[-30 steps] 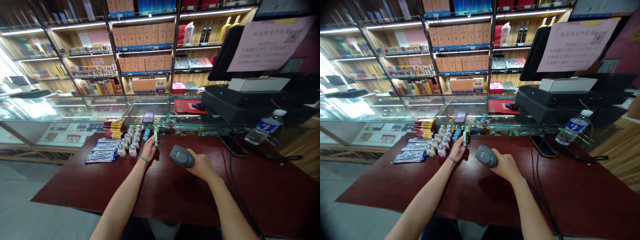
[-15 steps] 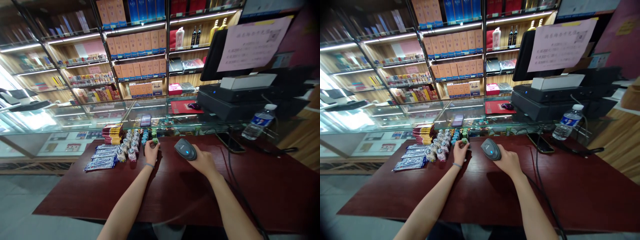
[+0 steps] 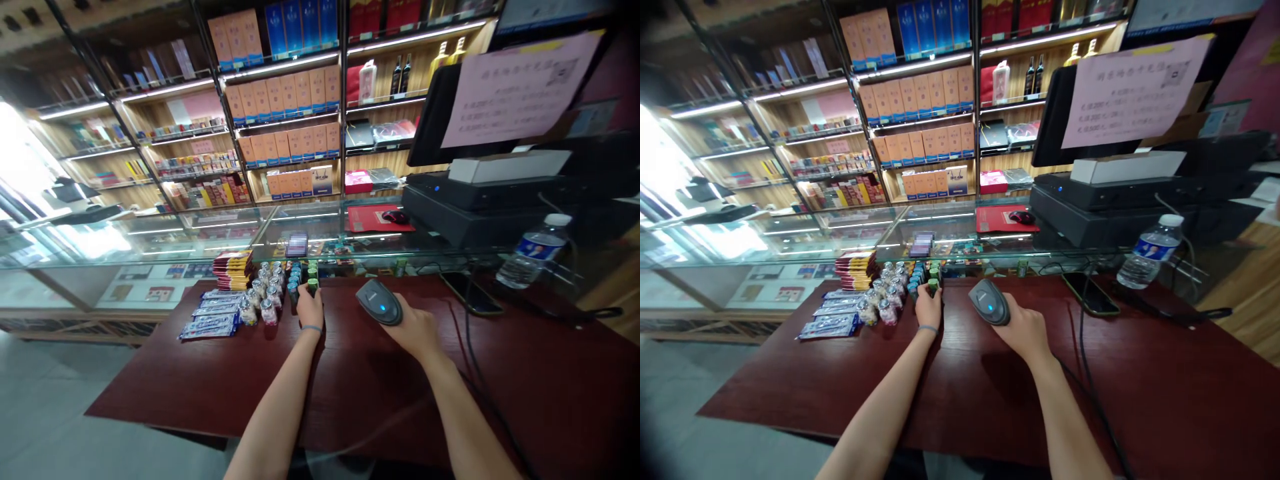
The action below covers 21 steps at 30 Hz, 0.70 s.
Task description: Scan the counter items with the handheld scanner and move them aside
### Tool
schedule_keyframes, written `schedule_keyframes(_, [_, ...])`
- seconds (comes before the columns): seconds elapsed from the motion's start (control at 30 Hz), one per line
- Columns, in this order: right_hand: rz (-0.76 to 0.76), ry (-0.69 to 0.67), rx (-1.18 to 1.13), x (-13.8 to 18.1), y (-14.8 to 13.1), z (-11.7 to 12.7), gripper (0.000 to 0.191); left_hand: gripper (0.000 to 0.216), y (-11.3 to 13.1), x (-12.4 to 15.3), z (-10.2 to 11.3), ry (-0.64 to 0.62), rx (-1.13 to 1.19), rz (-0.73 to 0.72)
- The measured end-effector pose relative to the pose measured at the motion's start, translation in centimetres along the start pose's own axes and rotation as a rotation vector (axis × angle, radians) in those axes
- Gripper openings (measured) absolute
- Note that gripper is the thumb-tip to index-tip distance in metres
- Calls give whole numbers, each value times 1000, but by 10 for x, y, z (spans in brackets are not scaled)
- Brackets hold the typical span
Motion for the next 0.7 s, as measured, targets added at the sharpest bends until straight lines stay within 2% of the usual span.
schedule_keyframes(0.1, [-11, -8, -7, -1, 2, 1, 33, 31, 3, -1, -4, 11, -40, 3])
schedule_keyframes(0.3, [-36, -14, -18, -2, 9, 3, 34, 32, 5, -5, -7, 46, 61, 33])
schedule_keyframes(0.7, [-93, 7, -17, 2, 10, 5, 37, 35, 1, -15, -12, 40, 26, 56])
Point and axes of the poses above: each hand's wrist, its own x-axis away from the middle knuckle, its own z-axis out of the back of the hand, y = z × x, the point moved 4 cm from there along -x, towards the middle knuckle, and after that the axes turned 2 degrees about -x, right-handed, at the moved point
